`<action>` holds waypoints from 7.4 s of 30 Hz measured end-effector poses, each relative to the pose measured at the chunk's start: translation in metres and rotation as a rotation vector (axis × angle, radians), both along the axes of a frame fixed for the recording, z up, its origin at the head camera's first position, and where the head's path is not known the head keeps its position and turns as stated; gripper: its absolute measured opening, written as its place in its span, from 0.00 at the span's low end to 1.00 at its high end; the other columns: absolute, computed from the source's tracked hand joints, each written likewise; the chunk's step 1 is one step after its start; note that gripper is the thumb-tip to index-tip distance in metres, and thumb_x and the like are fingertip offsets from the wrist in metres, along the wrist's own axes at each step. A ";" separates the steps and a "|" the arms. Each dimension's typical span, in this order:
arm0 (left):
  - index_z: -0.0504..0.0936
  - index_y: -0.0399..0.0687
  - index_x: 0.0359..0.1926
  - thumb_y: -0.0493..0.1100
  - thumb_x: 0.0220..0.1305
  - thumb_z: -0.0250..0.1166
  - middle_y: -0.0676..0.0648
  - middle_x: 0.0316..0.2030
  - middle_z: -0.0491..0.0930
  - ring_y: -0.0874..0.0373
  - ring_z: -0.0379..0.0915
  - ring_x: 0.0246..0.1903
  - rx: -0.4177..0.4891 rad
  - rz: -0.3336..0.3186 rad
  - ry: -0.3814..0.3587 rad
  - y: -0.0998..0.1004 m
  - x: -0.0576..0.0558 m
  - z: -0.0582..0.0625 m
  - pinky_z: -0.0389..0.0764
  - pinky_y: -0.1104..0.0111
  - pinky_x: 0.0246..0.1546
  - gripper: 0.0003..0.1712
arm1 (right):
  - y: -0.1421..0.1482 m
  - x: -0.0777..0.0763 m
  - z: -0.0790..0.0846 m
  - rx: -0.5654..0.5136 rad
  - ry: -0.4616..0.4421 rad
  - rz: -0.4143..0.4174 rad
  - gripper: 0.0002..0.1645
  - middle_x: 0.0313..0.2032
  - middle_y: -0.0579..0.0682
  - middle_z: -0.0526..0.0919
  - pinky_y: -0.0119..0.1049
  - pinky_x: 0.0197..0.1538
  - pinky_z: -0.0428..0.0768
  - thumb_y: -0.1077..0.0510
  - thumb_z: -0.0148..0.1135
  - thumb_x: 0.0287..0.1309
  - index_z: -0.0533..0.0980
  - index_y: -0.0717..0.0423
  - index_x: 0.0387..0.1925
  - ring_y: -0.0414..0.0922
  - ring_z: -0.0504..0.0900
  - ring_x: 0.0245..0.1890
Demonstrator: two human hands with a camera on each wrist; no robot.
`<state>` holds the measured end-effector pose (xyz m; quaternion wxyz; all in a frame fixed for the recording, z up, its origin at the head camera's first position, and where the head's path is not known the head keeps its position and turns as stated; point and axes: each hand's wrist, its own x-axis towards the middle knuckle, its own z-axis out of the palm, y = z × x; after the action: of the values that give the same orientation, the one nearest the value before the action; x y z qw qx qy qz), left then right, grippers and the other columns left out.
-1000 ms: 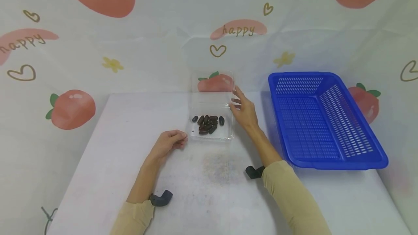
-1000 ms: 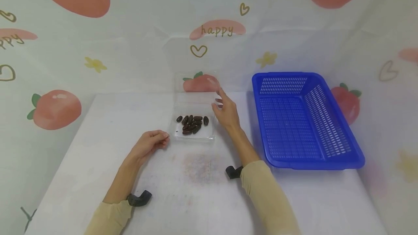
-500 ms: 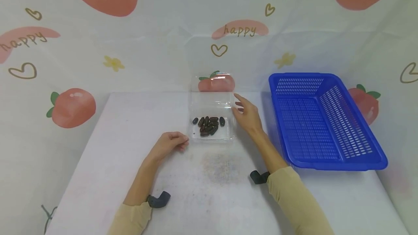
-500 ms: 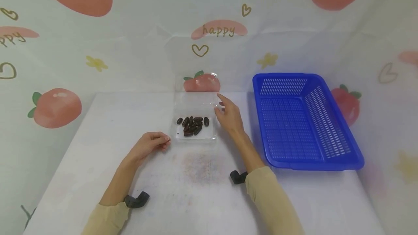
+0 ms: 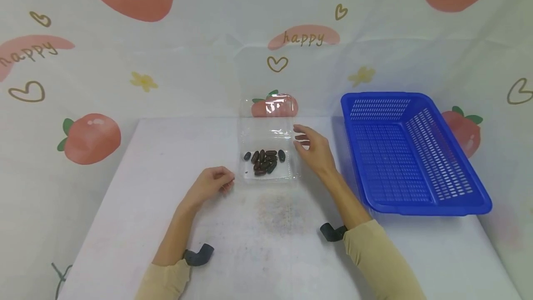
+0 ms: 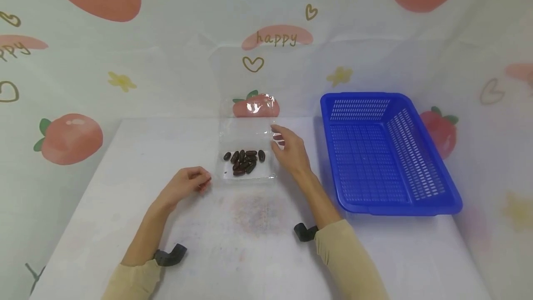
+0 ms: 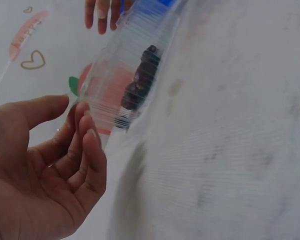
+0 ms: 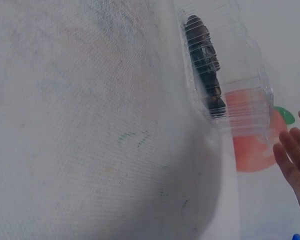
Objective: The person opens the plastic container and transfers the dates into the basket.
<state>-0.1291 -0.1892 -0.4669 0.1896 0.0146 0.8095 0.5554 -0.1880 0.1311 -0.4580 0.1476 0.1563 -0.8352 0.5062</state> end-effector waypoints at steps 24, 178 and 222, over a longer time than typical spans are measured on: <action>0.79 0.41 0.58 0.38 0.66 0.64 0.38 0.54 0.77 0.47 0.80 0.45 0.032 0.095 0.123 0.017 -0.026 0.002 0.83 0.60 0.45 0.20 | -0.029 0.015 0.000 0.051 -0.142 0.179 0.23 0.45 0.59 0.86 0.39 0.48 0.84 0.72 0.64 0.58 0.77 0.63 0.57 0.52 0.87 0.42; 0.79 0.44 0.60 0.30 0.62 0.62 0.40 0.52 0.75 0.58 0.77 0.34 0.184 0.191 0.051 0.025 -0.024 -0.011 0.83 0.68 0.39 0.25 | 0.167 -0.043 0.097 -0.631 -0.600 0.239 0.14 0.46 0.52 0.86 0.32 0.51 0.82 0.68 0.58 0.66 0.81 0.64 0.51 0.43 0.85 0.48; 0.80 0.44 0.59 0.29 0.61 0.61 0.41 0.50 0.75 0.60 0.74 0.31 0.195 0.214 0.050 0.027 -0.023 -0.014 0.82 0.71 0.36 0.24 | 0.223 -0.065 -0.001 -0.356 -0.852 0.097 0.13 0.35 0.41 0.87 0.30 0.46 0.83 0.67 0.58 0.68 0.84 0.47 0.37 0.35 0.86 0.39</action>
<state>-0.1521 -0.1619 -0.4808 0.1069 -0.0398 0.7531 0.6479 -0.2533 0.3541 -0.4586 -0.2083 -0.0544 -0.7132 0.6670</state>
